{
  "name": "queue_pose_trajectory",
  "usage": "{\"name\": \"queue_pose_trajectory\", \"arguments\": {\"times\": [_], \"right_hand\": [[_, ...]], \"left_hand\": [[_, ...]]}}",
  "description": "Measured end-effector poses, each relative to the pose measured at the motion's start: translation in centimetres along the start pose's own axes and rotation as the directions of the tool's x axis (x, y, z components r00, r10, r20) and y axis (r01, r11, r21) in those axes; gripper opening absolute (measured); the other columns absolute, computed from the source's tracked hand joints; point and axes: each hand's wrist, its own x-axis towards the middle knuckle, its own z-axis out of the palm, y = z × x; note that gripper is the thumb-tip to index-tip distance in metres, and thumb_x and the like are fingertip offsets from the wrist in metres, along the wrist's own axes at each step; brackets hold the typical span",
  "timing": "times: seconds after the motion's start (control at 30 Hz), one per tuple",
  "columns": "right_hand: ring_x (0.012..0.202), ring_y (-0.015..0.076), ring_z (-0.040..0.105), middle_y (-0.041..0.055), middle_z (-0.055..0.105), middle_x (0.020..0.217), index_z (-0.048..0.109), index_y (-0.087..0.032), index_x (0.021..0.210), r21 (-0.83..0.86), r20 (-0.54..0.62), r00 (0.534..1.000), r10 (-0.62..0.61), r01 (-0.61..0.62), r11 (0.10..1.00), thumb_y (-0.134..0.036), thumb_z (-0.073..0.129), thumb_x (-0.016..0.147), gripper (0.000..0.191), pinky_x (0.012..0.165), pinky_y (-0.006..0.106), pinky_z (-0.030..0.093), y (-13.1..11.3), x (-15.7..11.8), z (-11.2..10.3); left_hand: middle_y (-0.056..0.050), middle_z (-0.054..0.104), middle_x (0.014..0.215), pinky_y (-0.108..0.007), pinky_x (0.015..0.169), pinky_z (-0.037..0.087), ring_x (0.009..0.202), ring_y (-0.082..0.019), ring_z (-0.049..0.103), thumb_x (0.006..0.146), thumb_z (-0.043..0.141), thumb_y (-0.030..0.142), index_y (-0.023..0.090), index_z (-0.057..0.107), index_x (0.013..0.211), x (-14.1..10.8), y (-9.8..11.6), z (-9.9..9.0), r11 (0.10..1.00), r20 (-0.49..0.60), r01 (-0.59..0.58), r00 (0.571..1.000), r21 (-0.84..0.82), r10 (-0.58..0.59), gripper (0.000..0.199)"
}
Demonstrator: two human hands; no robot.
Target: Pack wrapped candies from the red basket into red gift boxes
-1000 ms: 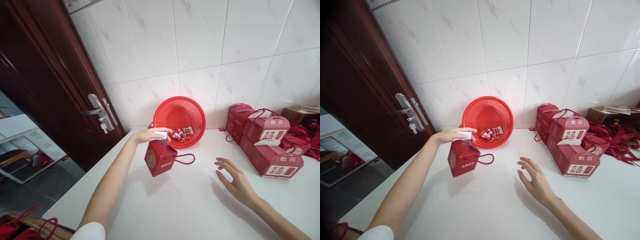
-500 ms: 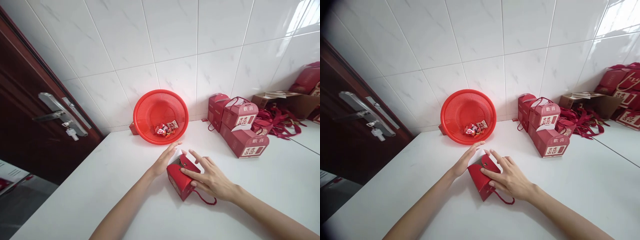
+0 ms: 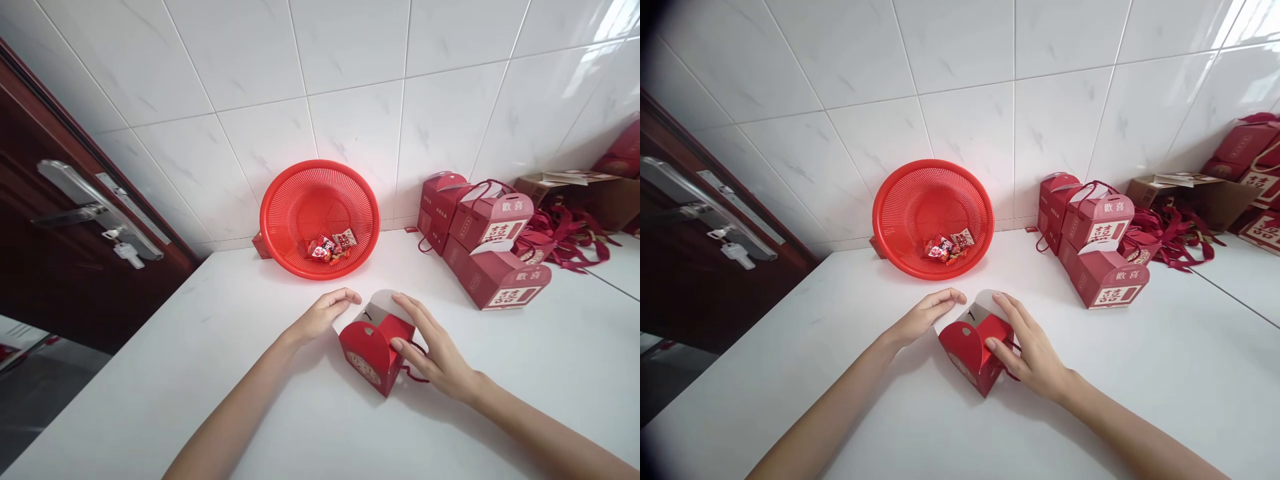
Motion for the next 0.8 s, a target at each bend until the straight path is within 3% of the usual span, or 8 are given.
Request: {"name": "queue_pose_trajectory", "arguments": {"times": [0.17,0.37,0.47,0.57,0.67,0.8], "right_hand": [[0.133,0.0293,0.052,0.0141,0.049,0.148,0.037,-0.024,0.148,0.216,0.074,0.975,0.209,-0.220,0.951,-0.054,0.064,0.088,0.072,0.108,0.043,0.047,-0.3,0.3,-0.2],[0.134,0.0311,0.051,0.0142,0.050,0.149,0.041,-0.023,0.147,0.293,0.120,0.962,0.247,-0.272,0.917,-0.059,0.067,0.083,0.078,0.108,0.045,0.046,0.0,0.4,-0.1],[0.133,0.0317,0.052,0.0138,0.052,0.147,0.043,-0.024,0.147,0.279,0.127,0.966,0.223,-0.251,0.927,-0.057,0.066,0.084,0.075,0.107,0.046,0.047,0.2,0.3,0.0],[0.129,0.0309,0.056,0.0133,0.053,0.147,0.043,-0.025,0.147,0.299,0.139,0.965,0.221,-0.253,0.920,-0.057,0.061,0.088,0.069,0.104,0.045,0.050,0.2,0.3,0.0],[0.127,0.0292,0.057,0.0111,0.055,0.145,0.049,-0.027,0.144,0.341,0.144,0.958,0.247,-0.283,0.896,-0.057,0.049,0.095,0.058,0.103,0.045,0.050,-0.1,0.6,-0.2],[0.126,0.0284,0.057,0.0099,0.060,0.138,0.061,-0.027,0.131,0.341,0.101,0.939,0.328,-0.342,0.876,-0.057,0.040,0.098,0.050,0.102,0.043,0.050,-0.5,1.2,-0.5]], "left_hand": [[-0.004,0.061,0.104,-0.033,0.096,0.042,0.101,-0.020,0.055,0.091,0.051,0.039,0.021,0.059,0.095,-0.3,1.0,0.1,0.997,0.042,0.029,0.999,0.072,-0.032,0.020],[0.000,0.061,0.093,-0.029,0.079,0.043,0.085,-0.018,0.054,0.088,0.056,0.055,0.022,0.057,0.096,-1.4,2.3,1.1,0.959,-0.027,0.090,0.996,0.269,-0.086,0.034],[-0.003,0.063,0.108,-0.031,0.086,0.045,0.100,-0.022,0.057,0.083,0.062,0.058,0.022,0.058,0.105,-1.7,2.5,0.5,0.943,-0.004,0.108,0.994,0.314,-0.112,0.042],[-0.007,0.056,0.135,-0.035,0.099,0.044,0.121,-0.027,0.053,0.075,0.071,0.056,0.023,0.054,0.128,-2.0,2.9,-1.2,0.950,0.216,0.118,0.959,0.290,-0.185,0.065],[-0.009,0.032,0.160,-0.039,0.111,0.037,0.140,-0.033,0.040,0.063,0.084,0.050,0.027,0.030,0.154,-2.5,3.5,-2.6,0.940,0.386,0.130,0.887,0.317,-0.253,0.108],[-0.007,0.017,0.167,-0.048,0.120,0.023,0.153,-0.037,0.011,0.059,0.087,0.050,0.031,0.016,0.159,-3.1,3.7,-2.3,0.890,0.381,0.032,0.896,0.454,-0.227,0.124]]}}
